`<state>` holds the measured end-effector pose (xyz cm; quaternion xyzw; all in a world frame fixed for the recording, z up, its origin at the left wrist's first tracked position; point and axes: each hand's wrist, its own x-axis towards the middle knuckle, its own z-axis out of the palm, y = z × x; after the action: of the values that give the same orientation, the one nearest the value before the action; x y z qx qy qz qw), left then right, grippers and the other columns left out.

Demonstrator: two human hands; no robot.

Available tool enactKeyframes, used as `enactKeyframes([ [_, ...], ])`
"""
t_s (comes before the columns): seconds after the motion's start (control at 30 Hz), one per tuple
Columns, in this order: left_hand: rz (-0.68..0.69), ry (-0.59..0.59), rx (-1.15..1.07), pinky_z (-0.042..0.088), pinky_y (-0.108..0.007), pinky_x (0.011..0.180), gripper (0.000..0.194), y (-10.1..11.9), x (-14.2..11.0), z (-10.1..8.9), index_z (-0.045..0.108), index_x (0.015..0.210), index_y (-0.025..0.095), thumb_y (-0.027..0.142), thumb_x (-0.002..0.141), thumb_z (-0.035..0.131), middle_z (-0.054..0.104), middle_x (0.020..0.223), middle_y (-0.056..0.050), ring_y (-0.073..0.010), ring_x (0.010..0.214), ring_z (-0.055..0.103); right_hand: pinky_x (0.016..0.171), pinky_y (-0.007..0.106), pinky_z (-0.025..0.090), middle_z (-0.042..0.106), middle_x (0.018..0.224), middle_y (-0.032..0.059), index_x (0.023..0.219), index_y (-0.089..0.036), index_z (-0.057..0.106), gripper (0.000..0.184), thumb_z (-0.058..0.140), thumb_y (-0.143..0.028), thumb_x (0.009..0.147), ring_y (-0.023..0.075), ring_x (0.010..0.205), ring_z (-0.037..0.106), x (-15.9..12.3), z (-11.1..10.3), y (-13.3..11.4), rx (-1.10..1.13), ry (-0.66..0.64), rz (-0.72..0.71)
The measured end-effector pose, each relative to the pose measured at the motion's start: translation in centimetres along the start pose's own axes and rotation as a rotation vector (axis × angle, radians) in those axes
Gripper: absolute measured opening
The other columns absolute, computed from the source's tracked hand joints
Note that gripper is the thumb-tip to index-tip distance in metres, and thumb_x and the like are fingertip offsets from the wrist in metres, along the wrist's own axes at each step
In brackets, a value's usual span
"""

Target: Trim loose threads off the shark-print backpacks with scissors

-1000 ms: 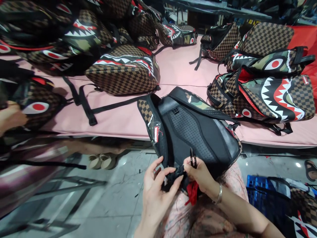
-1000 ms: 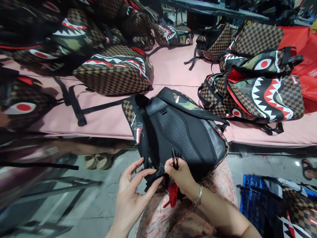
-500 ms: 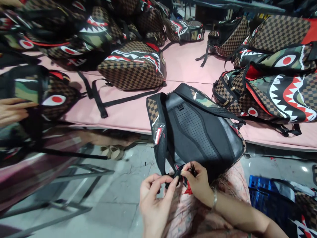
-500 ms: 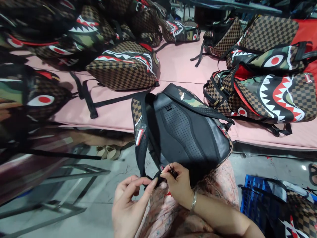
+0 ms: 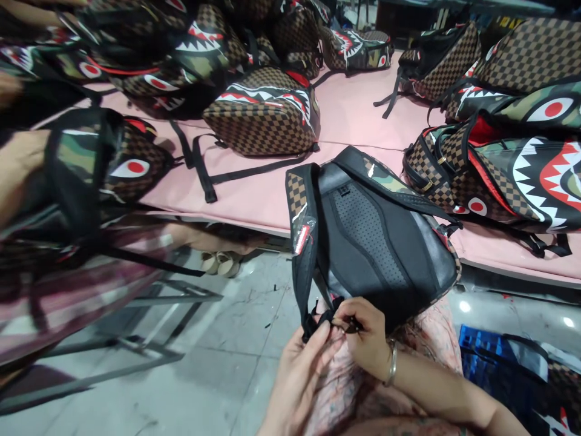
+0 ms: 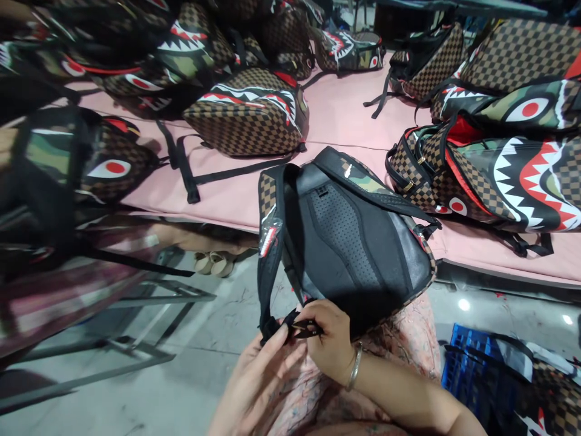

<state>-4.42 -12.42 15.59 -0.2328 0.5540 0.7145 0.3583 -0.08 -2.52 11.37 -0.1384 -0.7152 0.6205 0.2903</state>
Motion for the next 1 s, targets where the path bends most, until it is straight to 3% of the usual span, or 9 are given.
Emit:
enactKeyframes([
  [0.23,0.022,0.012,-0.117,0.053,-0.024,0.065,0.038,-0.5,0.8,0.5,0.062,0.079,0.016,0.020,0.047,0.083,0.066,0.072,0.001,-0.0112,0.063,0.062,0.067,0.027,0.052,0.066,0.078,0.0053,0.078,-0.021,0.065,0.017,0.048,-0.023,0.079,0.0160,0.074,0.062,0.3,-1.3,0.7,0.011,-0.097,-0.126],
  [0.43,0.194,0.072,-0.036,0.048,-0.019,0.061,0.039,-0.6,0.9,0.7,0.062,0.077,0.016,0.023,0.045,0.083,0.065,0.069,0.003,-0.0093,0.060,0.059,0.069,0.028,0.051,0.063,0.079,0.0051,0.076,-0.019,0.065,0.015,0.050,-0.018,0.079,0.0156,0.075,0.060,0.5,-1.3,0.6,-0.057,-0.116,-0.027],
  [0.67,0.440,0.181,0.340,0.046,-0.022,0.058,0.031,-1.2,1.6,0.5,0.066,0.077,0.016,0.033,0.052,0.076,0.066,0.068,0.001,-0.0139,0.061,0.058,0.064,0.023,0.045,0.059,0.070,0.0009,0.073,-0.017,0.063,0.011,0.059,-0.025,0.080,0.0133,0.069,0.057,2.3,-2.2,-0.2,-0.095,-0.188,0.142],
  [0.77,0.489,0.191,0.431,0.046,-0.023,0.056,0.028,-1.1,1.4,0.6,0.066,0.074,0.017,0.033,0.052,0.074,0.066,0.064,0.001,-0.0148,0.059,0.057,0.064,0.023,0.043,0.059,0.072,0.0006,0.075,-0.017,0.062,0.004,0.060,-0.018,0.078,0.0135,0.069,0.055,2.8,-2.3,-0.3,-0.191,-0.236,0.113],
  [0.87,0.508,0.189,0.470,0.046,-0.023,0.057,0.026,-0.9,1.3,0.7,0.066,0.074,0.017,0.031,0.053,0.073,0.066,0.064,0.001,-0.0142,0.059,0.056,0.063,0.023,0.042,0.057,0.071,-0.0001,0.076,-0.017,0.060,0.009,0.057,-0.010,0.077,0.0134,0.068,0.054,3.2,-2.0,-0.2,-0.284,-0.286,0.113],
  [1.0,0.474,0.160,0.421,0.045,-0.021,0.059,0.028,-0.9,1.6,0.4,0.065,0.077,0.017,0.032,0.055,0.074,0.066,0.068,0.001,-0.0134,0.062,0.056,0.067,0.024,0.043,0.057,0.072,-0.0007,0.076,-0.017,0.056,0.008,0.053,-0.014,0.082,0.0135,0.071,0.055,3.4,-1.9,-0.1,-0.262,-0.312,0.167],
])
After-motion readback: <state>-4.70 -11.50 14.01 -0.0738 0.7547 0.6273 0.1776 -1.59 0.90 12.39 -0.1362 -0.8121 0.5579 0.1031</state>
